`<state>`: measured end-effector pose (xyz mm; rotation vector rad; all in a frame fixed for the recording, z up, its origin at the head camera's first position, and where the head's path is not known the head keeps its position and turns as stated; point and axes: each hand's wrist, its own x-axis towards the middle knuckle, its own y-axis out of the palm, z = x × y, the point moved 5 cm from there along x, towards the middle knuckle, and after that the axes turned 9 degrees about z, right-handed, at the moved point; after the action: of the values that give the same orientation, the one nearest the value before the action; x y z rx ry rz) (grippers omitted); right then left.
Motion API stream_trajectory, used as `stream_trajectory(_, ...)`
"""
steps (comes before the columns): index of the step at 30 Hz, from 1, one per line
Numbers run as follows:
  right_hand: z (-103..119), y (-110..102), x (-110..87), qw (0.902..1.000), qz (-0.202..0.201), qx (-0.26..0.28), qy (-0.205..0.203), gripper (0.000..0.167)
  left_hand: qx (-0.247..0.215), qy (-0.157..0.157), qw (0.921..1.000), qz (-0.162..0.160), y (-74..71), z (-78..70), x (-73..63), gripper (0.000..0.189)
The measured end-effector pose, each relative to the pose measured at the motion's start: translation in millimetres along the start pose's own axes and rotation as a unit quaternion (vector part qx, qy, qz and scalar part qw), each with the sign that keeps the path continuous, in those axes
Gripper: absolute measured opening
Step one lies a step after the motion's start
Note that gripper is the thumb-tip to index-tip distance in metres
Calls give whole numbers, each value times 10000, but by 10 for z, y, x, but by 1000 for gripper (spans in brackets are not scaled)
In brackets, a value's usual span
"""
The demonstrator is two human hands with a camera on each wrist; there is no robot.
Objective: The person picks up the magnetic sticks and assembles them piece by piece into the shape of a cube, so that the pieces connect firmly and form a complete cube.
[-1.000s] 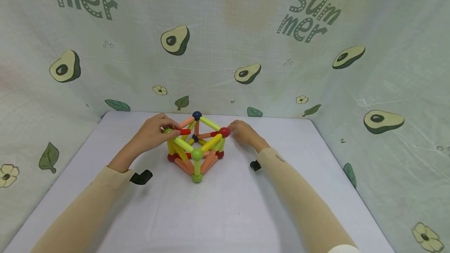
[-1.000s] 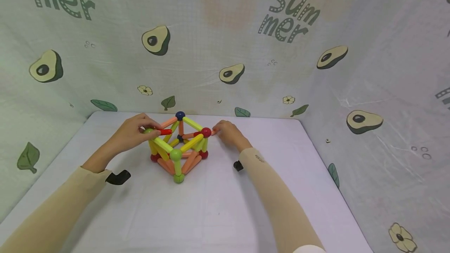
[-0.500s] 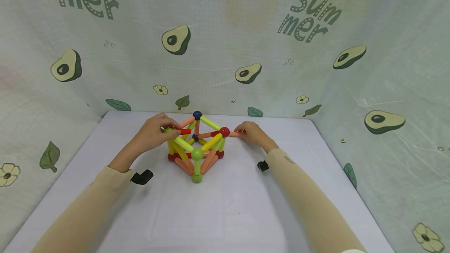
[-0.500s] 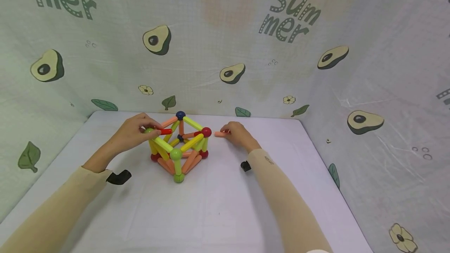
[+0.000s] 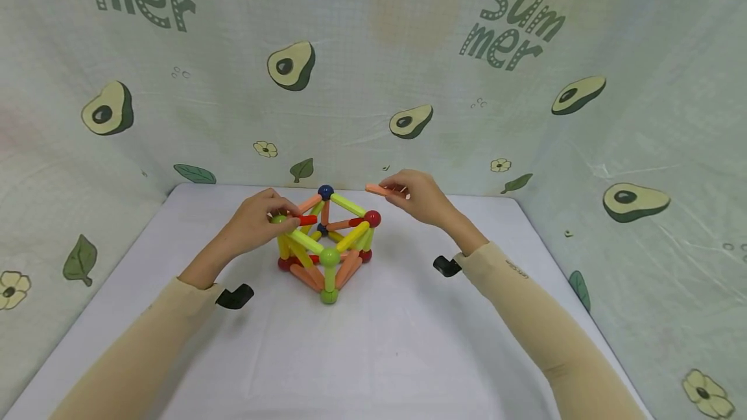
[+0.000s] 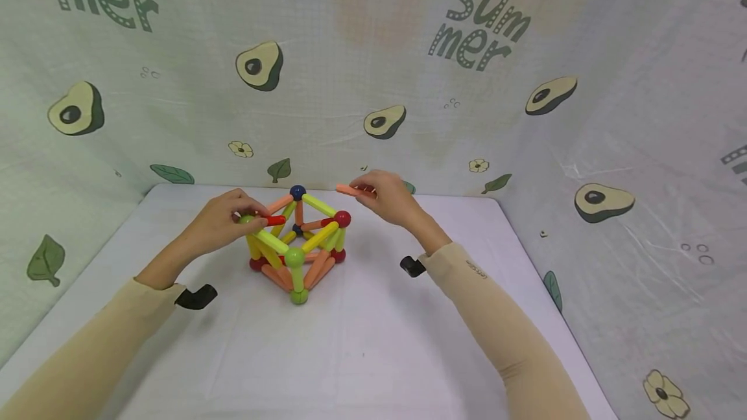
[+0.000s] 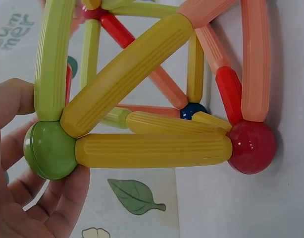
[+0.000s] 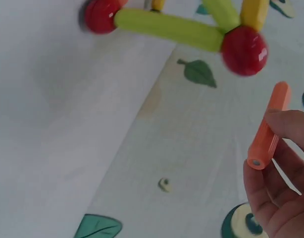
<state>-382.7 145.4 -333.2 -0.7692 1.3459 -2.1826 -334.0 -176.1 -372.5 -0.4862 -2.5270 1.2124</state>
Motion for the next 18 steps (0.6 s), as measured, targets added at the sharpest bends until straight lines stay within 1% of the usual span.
stream_trajectory(3,293,-32,23,9992,135,13,-369,26,-1,-5,10000,-17,13,-5,-4,16)
stream_trajectory(6,488,0,50,9974,363,184,-600,25,-12,-5,10000,-32,32,-13,-1,16)
stream_trajectory(9,588,69,85,9959,572,304,-625,24,-30,-4,10000,-31,46,-31,-3,16)
stream_trajectory(15,683,221,161,9940,940,85,-547,23,15,-32,10000,-45,51,-59,-10,15)
stream_trajectory(18,710,286,193,9925,1100,67,-535,22,1,-21,10000,-51,51,-61,-7,15)
